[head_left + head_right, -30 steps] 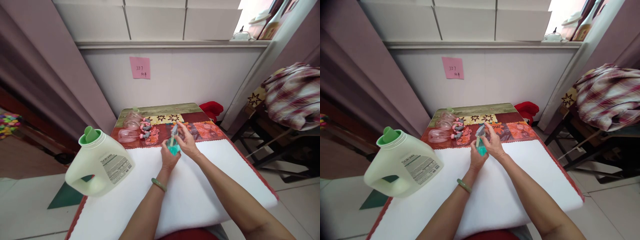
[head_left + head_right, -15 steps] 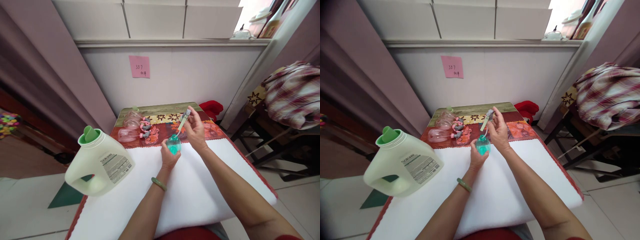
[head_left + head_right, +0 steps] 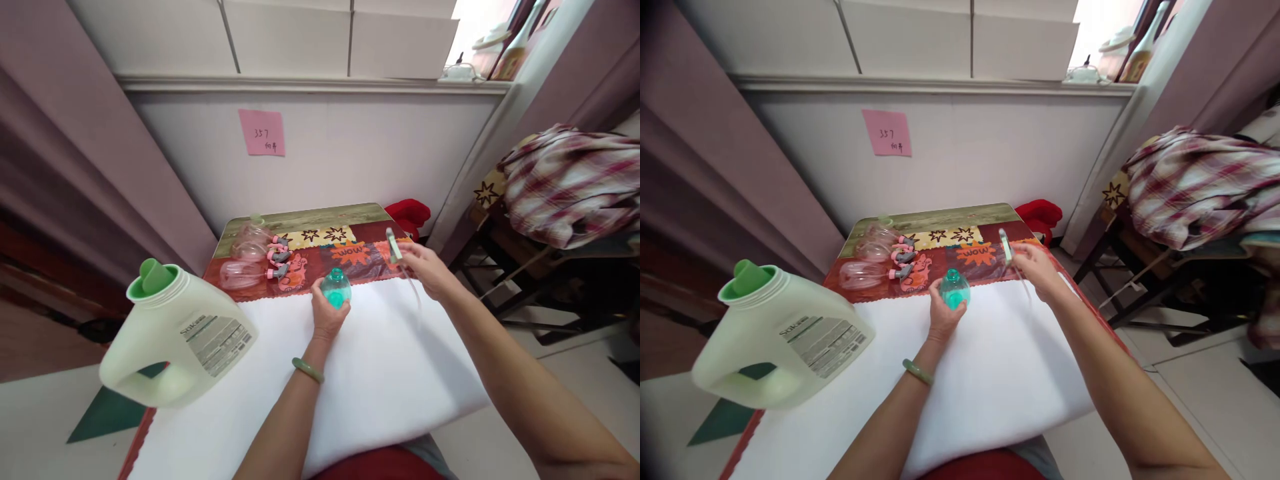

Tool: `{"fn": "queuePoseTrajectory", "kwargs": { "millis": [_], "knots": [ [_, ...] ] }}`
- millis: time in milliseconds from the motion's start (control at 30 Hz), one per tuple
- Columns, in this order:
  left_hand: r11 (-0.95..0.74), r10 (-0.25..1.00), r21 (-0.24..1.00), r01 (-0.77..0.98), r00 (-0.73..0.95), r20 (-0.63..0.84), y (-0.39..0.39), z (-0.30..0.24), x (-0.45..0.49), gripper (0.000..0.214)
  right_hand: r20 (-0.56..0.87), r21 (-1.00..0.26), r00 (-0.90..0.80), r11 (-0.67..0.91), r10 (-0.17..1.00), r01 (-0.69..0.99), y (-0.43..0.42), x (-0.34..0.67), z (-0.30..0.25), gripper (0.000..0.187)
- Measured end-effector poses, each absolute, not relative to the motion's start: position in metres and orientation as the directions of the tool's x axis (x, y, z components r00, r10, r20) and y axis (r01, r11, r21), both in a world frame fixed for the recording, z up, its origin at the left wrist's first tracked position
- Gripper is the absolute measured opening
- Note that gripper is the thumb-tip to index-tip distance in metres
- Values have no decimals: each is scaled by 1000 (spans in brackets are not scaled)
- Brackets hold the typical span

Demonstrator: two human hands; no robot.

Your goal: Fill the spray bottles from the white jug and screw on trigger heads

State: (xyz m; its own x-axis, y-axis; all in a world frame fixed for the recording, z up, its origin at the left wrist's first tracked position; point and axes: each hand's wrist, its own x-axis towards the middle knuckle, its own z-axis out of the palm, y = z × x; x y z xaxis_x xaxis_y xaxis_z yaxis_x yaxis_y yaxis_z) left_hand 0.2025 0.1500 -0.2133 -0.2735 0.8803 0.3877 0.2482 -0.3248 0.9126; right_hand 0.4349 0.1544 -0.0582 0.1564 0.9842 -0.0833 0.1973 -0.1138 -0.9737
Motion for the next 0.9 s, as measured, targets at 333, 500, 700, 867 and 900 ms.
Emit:
{"fn": "queuePoseTrajectory", "kwargs": {
  "millis": [333, 500, 700, 867, 900],
  "knots": [
    [-347, 876, 907, 239, -262, 405, 153, -210, 203, 71, -17, -781, 355, -234, 935, 579, 123, 510, -163, 53],
    [-342, 881, 909, 237, -255, 398, 155, -212, 203, 71, 184, -506, 291, -164, 939, 847, 131, 540, -183, 54],
    [-327, 891, 912, 247, -242, 385, 158, -215, 204, 72, 186, -427, 214, -117, 959, 897, 147, 585, -204, 53],
    [-322, 891, 910, 261, -241, 384, 159, -216, 205, 72, 145, -326, 100, -48, 984, 944, 152, 593, -225, 54],
    [-321, 890, 909, 265, -245, 385, 159, -216, 206, 73, 139, -309, 91, -44, 986, 950, 154, 593, -227, 55]
  ]
}}
